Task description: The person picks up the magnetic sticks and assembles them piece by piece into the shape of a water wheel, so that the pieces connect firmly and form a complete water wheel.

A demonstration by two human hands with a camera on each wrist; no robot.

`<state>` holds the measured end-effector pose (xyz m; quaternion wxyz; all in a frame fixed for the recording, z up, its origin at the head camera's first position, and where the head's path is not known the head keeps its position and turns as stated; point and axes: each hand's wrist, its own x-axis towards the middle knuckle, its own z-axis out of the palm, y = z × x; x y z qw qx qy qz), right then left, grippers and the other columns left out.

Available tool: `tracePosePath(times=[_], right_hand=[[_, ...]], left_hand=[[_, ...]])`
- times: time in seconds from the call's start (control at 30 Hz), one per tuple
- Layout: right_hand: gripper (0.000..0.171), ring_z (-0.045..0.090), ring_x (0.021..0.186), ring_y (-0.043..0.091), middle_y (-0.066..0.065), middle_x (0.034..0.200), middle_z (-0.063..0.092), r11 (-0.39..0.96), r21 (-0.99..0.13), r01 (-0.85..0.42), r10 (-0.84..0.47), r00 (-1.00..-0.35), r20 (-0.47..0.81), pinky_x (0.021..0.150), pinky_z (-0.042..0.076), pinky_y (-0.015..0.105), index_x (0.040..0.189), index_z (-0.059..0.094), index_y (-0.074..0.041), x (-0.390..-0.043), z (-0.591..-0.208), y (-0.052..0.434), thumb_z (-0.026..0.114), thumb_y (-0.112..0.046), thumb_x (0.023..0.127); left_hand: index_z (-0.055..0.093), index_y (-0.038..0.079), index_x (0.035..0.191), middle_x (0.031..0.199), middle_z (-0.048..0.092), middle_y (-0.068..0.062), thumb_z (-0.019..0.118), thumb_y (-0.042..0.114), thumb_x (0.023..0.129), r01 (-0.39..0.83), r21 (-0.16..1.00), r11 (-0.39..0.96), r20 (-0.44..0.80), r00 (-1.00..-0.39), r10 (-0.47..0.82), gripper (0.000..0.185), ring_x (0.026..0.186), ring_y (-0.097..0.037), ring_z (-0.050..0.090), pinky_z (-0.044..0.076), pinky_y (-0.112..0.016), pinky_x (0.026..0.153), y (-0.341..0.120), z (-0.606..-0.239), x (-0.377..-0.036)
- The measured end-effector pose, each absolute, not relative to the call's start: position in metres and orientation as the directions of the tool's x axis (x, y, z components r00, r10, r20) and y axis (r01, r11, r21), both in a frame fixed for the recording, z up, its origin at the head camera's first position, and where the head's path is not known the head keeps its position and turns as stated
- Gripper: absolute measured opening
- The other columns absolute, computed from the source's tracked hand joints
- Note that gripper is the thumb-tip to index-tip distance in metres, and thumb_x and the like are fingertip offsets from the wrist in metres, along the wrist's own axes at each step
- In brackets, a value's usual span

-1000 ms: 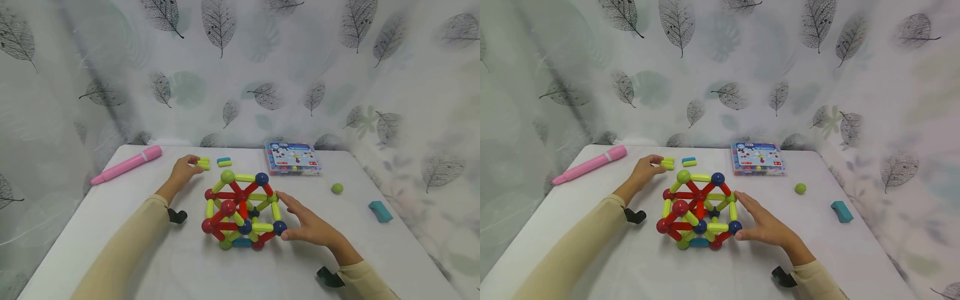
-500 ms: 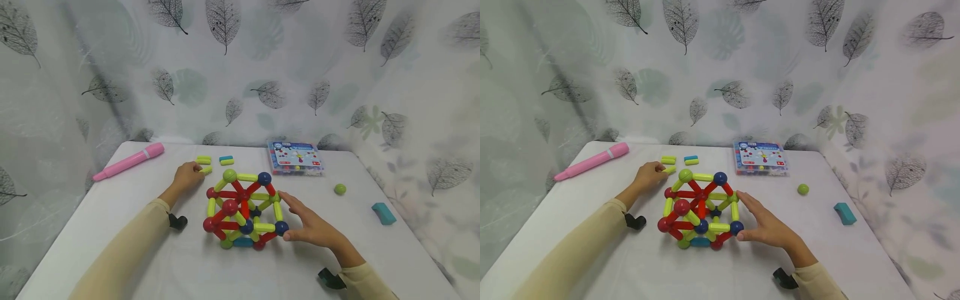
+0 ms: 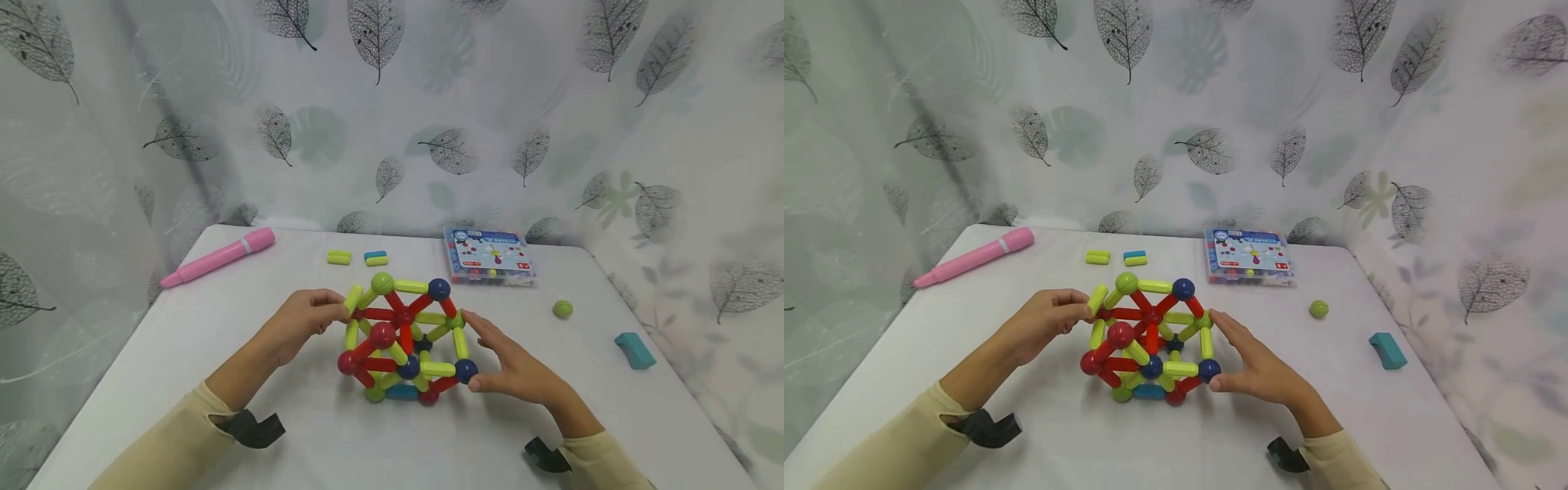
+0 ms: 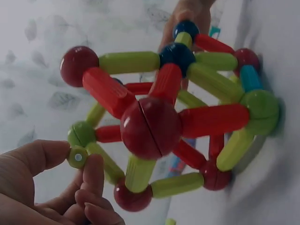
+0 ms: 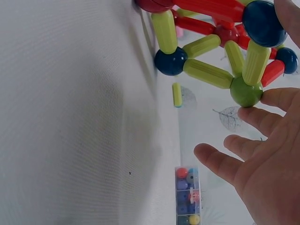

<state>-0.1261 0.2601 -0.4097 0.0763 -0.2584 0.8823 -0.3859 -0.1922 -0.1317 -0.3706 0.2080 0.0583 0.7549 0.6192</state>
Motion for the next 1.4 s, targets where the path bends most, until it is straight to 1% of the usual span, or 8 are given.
tracePosePath(times=[0.1, 0.27, 0.47, 0.63, 0.73, 0.93, 1.27, 1.4], right_hand=[[0.103, 0.029, 0.150, 0.039, 0.007, 0.170, 0.018, 0.573, -0.721, -0.390, -0.512, -0.857, 0.056, 0.109, 0.041, 0.063, 0.165, 0.016, -0.028, -0.126, -0.411, 0.260, 0.080, -0.032, 0.085], [0.102, 0.031, 0.149, 0.042, 0.009, 0.170, 0.018, 0.583, -0.721, -0.374, -0.498, -0.866, 0.047, 0.108, 0.041, 0.065, 0.164, 0.016, -0.031, -0.125, -0.411, 0.260, 0.080, -0.033, 0.084], [0.102, 0.032, 0.149, 0.041, 0.008, 0.170, 0.019, 0.590, -0.719, -0.367, -0.487, -0.872, 0.046, 0.108, 0.042, 0.065, 0.164, 0.018, -0.032, -0.126, -0.410, 0.259, 0.080, -0.034, 0.083], [0.103, 0.032, 0.148, 0.043, 0.009, 0.170, 0.019, 0.587, -0.718, -0.375, -0.495, -0.867, 0.049, 0.107, 0.042, 0.066, 0.164, 0.017, -0.030, -0.126, -0.410, 0.259, 0.080, -0.034, 0.083], [0.103, 0.031, 0.148, 0.044, 0.010, 0.170, 0.018, 0.591, -0.711, -0.382, -0.501, -0.864, 0.048, 0.107, 0.042, 0.066, 0.164, 0.016, -0.030, -0.128, -0.412, 0.260, 0.080, -0.036, 0.083], [0.104, 0.030, 0.149, 0.044, 0.010, 0.170, 0.017, 0.585, -0.713, -0.385, -0.506, -0.861, 0.050, 0.107, 0.042, 0.066, 0.165, 0.015, -0.030, -0.129, -0.414, 0.262, 0.080, -0.036, 0.084], [0.103, 0.031, 0.148, 0.045, 0.010, 0.170, 0.018, 0.577, -0.726, -0.374, -0.499, -0.865, 0.049, 0.107, 0.042, 0.067, 0.164, 0.016, -0.031, -0.127, -0.411, 0.260, 0.079, -0.037, 0.083], [0.103, 0.032, 0.147, 0.046, 0.011, 0.170, 0.018, 0.575, -0.732, -0.365, -0.496, -0.868, 0.043, 0.107, 0.042, 0.067, 0.164, 0.015, -0.031, -0.126, -0.410, 0.260, 0.079, -0.037, 0.083]], left_hand=[[0.070, 0.002, 0.115, 0.102, 0.072, -0.009, 0.071, 0.026, 0.092, -0.166, 0.967, 0.195, -0.233, -0.885, 0.403, 0.033, 0.088, -0.022, 0.052, 0.045, -0.030, 0.075, -0.126, -0.365, -0.182], [0.070, 0.002, 0.114, 0.102, 0.075, -0.009, 0.069, 0.027, 0.094, -0.161, 0.972, 0.169, -0.222, -0.858, 0.463, 0.033, 0.090, -0.023, 0.055, 0.046, -0.031, 0.077, -0.115, -0.361, -0.173], [0.069, 0.001, 0.117, 0.102, 0.073, -0.009, 0.070, 0.026, 0.094, -0.205, 0.972, 0.114, -0.235, -0.862, 0.449, 0.035, 0.084, -0.022, 0.055, 0.049, -0.031, 0.077, -0.105, -0.358, -0.170], [0.071, 0.000, 0.115, 0.094, 0.068, -0.006, 0.068, 0.026, 0.095, -0.216, 0.975, 0.054, -0.217, -0.869, 0.445, 0.032, 0.077, -0.020, 0.053, 0.048, -0.029, 0.073, -0.101, -0.360, -0.169], [0.072, 0.001, 0.113, 0.091, 0.065, -0.006, 0.068, 0.026, 0.096, -0.227, 0.973, 0.029, -0.216, -0.870, 0.443, 0.030, 0.076, -0.020, 0.053, 0.048, -0.029, 0.073, -0.099, -0.361, -0.169], [0.071, 0.002, 0.116, 0.089, 0.063, -0.008, 0.070, 0.029, 0.095, -0.250, 0.967, 0.049, -0.246, -0.865, 0.438, 0.034, 0.078, -0.020, 0.054, 0.047, -0.028, 0.069, -0.096, -0.360, -0.169], [0.069, 0.001, 0.119, 0.092, 0.068, -0.005, 0.070, 0.028, 0.095, -0.259, 0.964, 0.059, -0.258, -0.856, 0.448, 0.037, 0.080, -0.019, 0.058, 0.051, -0.029, 0.073, -0.091, -0.358, -0.169], [0.070, 0.006, 0.121, 0.094, 0.068, -0.006, 0.071, 0.032, 0.094, -0.229, 0.967, 0.111, -0.255, -0.874, 0.414, 0.038, 0.080, -0.020, 0.058, 0.052, -0.030, 0.074, -0.093, -0.358, -0.169]])
